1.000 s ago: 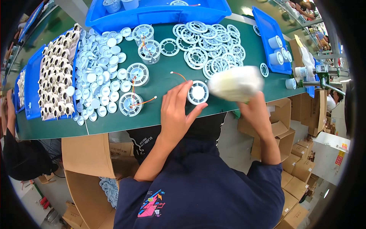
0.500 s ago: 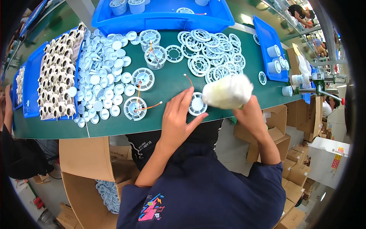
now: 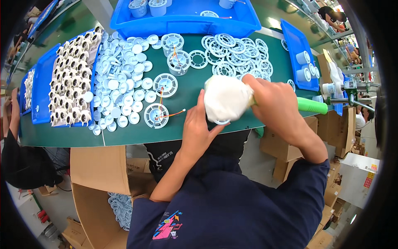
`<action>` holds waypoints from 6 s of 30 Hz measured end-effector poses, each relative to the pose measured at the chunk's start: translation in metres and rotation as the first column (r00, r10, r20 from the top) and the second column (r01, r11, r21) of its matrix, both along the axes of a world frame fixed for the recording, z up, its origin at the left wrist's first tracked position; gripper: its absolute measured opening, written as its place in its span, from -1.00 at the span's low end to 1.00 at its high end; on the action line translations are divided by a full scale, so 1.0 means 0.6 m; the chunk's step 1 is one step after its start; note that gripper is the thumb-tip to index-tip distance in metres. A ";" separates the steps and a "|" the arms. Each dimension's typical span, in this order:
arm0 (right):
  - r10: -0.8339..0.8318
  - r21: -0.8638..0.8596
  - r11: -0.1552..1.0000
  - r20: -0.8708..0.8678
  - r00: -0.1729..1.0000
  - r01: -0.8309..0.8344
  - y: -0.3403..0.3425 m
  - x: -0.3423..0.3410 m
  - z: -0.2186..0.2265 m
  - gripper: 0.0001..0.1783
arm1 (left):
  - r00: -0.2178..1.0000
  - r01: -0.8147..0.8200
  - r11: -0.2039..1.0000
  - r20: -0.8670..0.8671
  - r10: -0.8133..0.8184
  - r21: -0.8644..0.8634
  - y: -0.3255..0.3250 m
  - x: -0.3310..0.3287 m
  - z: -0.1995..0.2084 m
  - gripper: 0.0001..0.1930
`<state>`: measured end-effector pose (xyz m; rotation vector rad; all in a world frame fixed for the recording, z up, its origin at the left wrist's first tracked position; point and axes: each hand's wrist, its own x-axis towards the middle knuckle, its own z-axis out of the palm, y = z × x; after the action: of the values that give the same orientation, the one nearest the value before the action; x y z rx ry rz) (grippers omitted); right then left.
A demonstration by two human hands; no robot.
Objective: Assembling small circular plastic components by hand and with a mallet at a factory workstation.
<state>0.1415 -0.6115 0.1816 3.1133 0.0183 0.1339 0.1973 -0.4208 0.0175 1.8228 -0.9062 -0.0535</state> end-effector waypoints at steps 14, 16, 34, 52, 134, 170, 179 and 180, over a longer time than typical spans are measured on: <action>0.101 0.022 0.994 0.196 0.975 -0.107 0.033 -0.112 -0.049 -0.70 | 0.999 0.031 0.997 -0.034 -0.033 -0.071 0.003 -0.001 0.013 0.12; 0.006 0.221 0.974 0.200 0.980 -0.052 0.027 -0.141 -0.082 -0.70 | 0.998 0.047 0.996 -0.042 -0.050 -0.072 0.001 -0.005 0.017 0.13; -0.860 0.684 0.426 0.102 0.500 0.592 -0.137 -0.144 -0.151 -0.38 | 0.999 0.035 0.999 -0.015 -0.035 -0.039 0.009 0.004 0.027 -0.33; 0.012 0.825 0.552 0.136 0.991 -0.120 0.005 -0.094 -0.106 -0.16 | 0.995 0.056 0.997 0.080 -0.060 0.056 0.062 -0.033 0.126 -0.29; 0.574 0.177 0.796 0.084 0.814 -0.579 0.275 0.280 -0.210 -0.64 | 0.984 0.015 0.976 0.170 -0.053 0.218 0.154 0.001 0.075 -0.34; -0.131 0.482 0.876 0.173 0.976 0.032 0.062 -0.006 -0.198 -0.66 | 0.982 -0.178 0.981 0.078 0.172 0.073 0.082 -0.013 0.029 -0.26; -0.100 0.406 0.914 0.183 0.978 0.017 0.064 -0.014 -0.202 -0.62 | 0.989 -0.143 0.988 0.058 0.139 0.060 0.075 0.003 0.027 -0.24; -0.099 0.405 0.914 0.182 0.978 0.017 0.064 -0.012 -0.207 -0.62 | 0.989 -0.138 0.989 0.052 0.136 0.047 0.075 0.003 0.028 -0.23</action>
<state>0.1345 -0.5732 0.0572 3.4860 -0.1222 0.5119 0.1991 -0.3756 0.0342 1.9362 -0.8173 0.0548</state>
